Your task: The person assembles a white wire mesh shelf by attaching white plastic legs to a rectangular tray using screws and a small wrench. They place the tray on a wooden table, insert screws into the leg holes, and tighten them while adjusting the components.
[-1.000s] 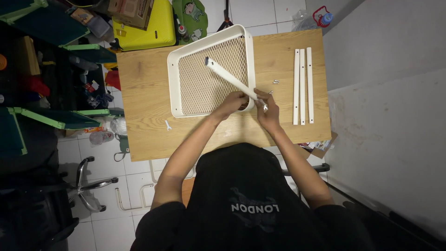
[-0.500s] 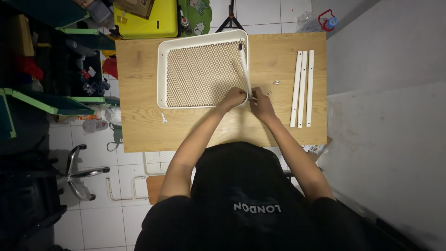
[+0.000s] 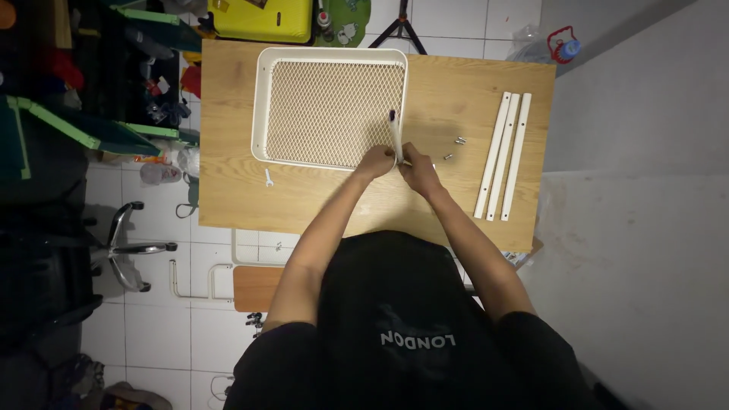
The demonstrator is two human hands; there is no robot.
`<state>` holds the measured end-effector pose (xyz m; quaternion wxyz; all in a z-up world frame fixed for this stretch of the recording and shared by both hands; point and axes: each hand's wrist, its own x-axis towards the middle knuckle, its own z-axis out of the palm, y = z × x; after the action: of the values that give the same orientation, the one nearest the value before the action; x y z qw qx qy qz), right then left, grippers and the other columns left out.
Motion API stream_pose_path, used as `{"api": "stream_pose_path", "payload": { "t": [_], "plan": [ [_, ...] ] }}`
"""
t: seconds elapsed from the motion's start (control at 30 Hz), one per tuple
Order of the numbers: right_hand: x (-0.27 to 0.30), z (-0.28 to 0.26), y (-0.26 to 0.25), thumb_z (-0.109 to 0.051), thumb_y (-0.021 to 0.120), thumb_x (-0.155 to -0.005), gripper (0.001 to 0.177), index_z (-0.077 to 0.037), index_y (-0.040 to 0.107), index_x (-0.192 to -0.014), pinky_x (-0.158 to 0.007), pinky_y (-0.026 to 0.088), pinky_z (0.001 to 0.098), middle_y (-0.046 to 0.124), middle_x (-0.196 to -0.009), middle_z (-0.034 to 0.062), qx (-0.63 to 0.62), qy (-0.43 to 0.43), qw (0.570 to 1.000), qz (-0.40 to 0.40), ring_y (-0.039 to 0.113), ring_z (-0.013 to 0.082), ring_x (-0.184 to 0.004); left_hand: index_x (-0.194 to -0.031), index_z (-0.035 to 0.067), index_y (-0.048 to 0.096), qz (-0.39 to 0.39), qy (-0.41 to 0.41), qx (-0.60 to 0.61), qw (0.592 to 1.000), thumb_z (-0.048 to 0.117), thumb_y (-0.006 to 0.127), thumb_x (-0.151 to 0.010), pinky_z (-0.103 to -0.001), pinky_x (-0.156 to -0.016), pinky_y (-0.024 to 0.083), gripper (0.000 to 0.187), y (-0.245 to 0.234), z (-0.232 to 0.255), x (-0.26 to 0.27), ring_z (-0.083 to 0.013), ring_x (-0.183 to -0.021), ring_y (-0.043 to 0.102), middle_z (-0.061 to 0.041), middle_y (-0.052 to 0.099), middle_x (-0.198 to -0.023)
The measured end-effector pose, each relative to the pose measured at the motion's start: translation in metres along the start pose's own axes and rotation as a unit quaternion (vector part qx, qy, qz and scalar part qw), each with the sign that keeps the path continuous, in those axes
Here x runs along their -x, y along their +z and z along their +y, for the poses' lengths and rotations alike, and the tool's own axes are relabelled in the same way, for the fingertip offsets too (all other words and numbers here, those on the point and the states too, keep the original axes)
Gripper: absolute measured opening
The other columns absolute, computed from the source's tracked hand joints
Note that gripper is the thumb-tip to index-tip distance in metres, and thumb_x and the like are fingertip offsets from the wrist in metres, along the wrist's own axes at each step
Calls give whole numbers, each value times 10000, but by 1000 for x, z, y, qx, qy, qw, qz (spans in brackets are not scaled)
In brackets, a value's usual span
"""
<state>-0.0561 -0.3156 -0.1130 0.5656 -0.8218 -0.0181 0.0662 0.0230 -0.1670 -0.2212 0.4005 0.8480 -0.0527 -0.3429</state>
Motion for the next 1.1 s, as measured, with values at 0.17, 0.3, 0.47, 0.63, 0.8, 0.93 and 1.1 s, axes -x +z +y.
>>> {"api": "stream_pose_path", "payload": {
  "t": [0.17,0.3,0.47,0.63,0.8,0.93,1.1],
  "plan": [
    [-3,23,5,5,629,-919,222,-20,525,-1113,-894,563,469,730,-1161,228,47,-16,999,13,661,441,-1129,-1025,39,750,13,-25,-19,999,315,617,-892,-441,-891,540,334,8,-5,-2,-330,-1002,713,-185,750,-1052],
    [-6,44,7,-48,634,-958,216,-27,488,-1116,-842,552,503,721,-1091,257,81,26,996,7,655,485,-1057,-1027,59,762,37,-25,-11,999,287,599,-886,-442,-900,537,313,16,-9,-4,-330,-1010,708,-175,753,-1053],
    [-9,55,6,-68,653,-951,247,-35,490,-1134,-867,562,501,720,-1110,247,99,29,995,11,675,461,-1051,-1010,57,747,37,-27,-6,999,281,594,-906,-449,-883,537,291,16,-7,-5,-336,-986,708,-173,745,-1024],
    [-11,56,5,-79,692,-918,317,-53,522,-1185,-914,570,471,719,-1206,198,93,40,995,14,666,394,-1171,-972,14,757,39,43,6,998,230,600,-902,-465,-841,548,276,3,0,8,-365,-934,715,-207,742,-973],
    [-1,63,-3,-99,732,-921,391,-53,541,-1259,-921,576,436,706,-1237,187,83,44,995,22,661,350,-1203,-1013,13,762,45,81,-1,996,199,600,-903,-457,-868,542,270,-7,7,22,-362,-942,717,-203,748,-997],
    [12,74,-21,-91,734,-918,364,-28,583,-1243,-887,600,396,714,-1198,183,69,65,993,74,689,304,-1159,-1067,26,765,69,109,-4,992,185,613,-888,-436,-899,538,283,-9,10,23,-351,-978,711,-195,750,-1042],
    [30,89,-44,-45,652,-915,253,9,657,-1162,-781,618,365,748,-1098,178,75,76,986,126,742,267,-1029,-1098,23,756,81,109,13,991,162,640,-890,-415,-884,548,276,-9,7,30,-329,-955,722,-199,749,-1046]
  ]
}}
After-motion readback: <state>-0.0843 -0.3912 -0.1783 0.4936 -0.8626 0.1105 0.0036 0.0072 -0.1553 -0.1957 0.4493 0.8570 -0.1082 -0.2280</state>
